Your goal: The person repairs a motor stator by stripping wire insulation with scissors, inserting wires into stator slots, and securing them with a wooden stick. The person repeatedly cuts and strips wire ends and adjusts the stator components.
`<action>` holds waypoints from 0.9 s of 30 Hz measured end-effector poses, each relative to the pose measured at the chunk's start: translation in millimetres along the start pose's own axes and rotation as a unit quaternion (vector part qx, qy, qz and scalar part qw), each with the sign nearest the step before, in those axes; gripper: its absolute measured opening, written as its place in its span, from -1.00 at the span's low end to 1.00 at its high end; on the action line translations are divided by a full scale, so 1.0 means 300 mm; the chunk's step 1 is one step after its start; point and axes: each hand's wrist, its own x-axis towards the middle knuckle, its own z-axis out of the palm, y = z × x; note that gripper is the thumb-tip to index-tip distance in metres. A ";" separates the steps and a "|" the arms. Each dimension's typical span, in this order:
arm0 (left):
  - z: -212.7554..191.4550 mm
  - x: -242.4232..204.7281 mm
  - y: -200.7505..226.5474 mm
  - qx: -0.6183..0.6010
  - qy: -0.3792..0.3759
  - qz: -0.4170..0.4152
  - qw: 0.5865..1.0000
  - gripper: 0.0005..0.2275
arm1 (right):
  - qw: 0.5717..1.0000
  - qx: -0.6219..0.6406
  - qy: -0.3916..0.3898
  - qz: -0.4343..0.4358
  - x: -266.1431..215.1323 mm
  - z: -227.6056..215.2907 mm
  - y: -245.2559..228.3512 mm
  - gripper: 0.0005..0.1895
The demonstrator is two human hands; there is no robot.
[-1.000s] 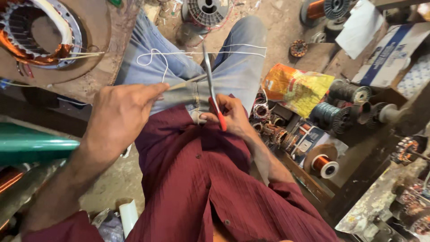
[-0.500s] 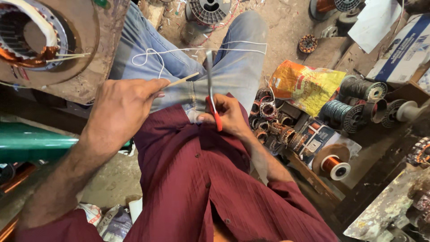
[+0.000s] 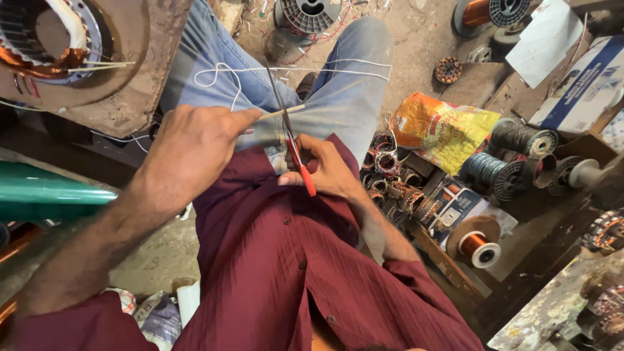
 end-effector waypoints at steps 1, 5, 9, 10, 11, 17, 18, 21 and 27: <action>0.003 0.001 -0.001 -0.007 0.005 0.001 1.000 -0.70 | 1.000 -0.007 0.000 0.007 0.000 -0.005 0.010 -0.37; 0.015 0.007 -0.006 -0.033 0.009 -0.005 0.999 -0.70 | 1.000 -0.014 0.010 -0.007 -0.017 0.001 0.056 -0.44; 0.026 0.014 -0.016 -0.044 0.006 -0.035 0.998 -0.80 | 0.985 0.139 0.036 0.094 -0.029 0.007 0.116 -0.55; 0.030 0.022 -0.019 -0.042 0.014 -0.035 0.998 -0.81 | 0.986 0.146 0.044 0.073 -0.030 0.006 0.128 -0.58; 0.030 0.025 -0.020 -0.040 0.021 -0.036 0.998 -0.82 | 0.985 0.154 0.052 0.052 -0.023 0.004 0.137 -0.62; -0.039 0.001 -0.041 -0.126 0.108 0.000 0.986 -0.82 | 0.991 -0.015 0.012 0.129 -0.065 -0.073 0.049 -0.68; -0.059 -0.005 -0.047 -0.126 0.136 0.012 0.982 -0.86 | 0.982 -0.095 -0.006 0.166 -0.092 -0.093 0.017 -0.70; -0.129 -0.035 -0.080 -0.111 0.225 0.037 0.967 -0.87 | 0.917 -0.288 -0.120 0.248 -0.140 -0.134 -0.066 -0.76; -0.171 -0.149 -0.319 -0.154 0.418 -0.016 0.895 -0.90 | 0.916 -0.398 -0.045 0.006 -0.065 -0.092 -0.219 -0.65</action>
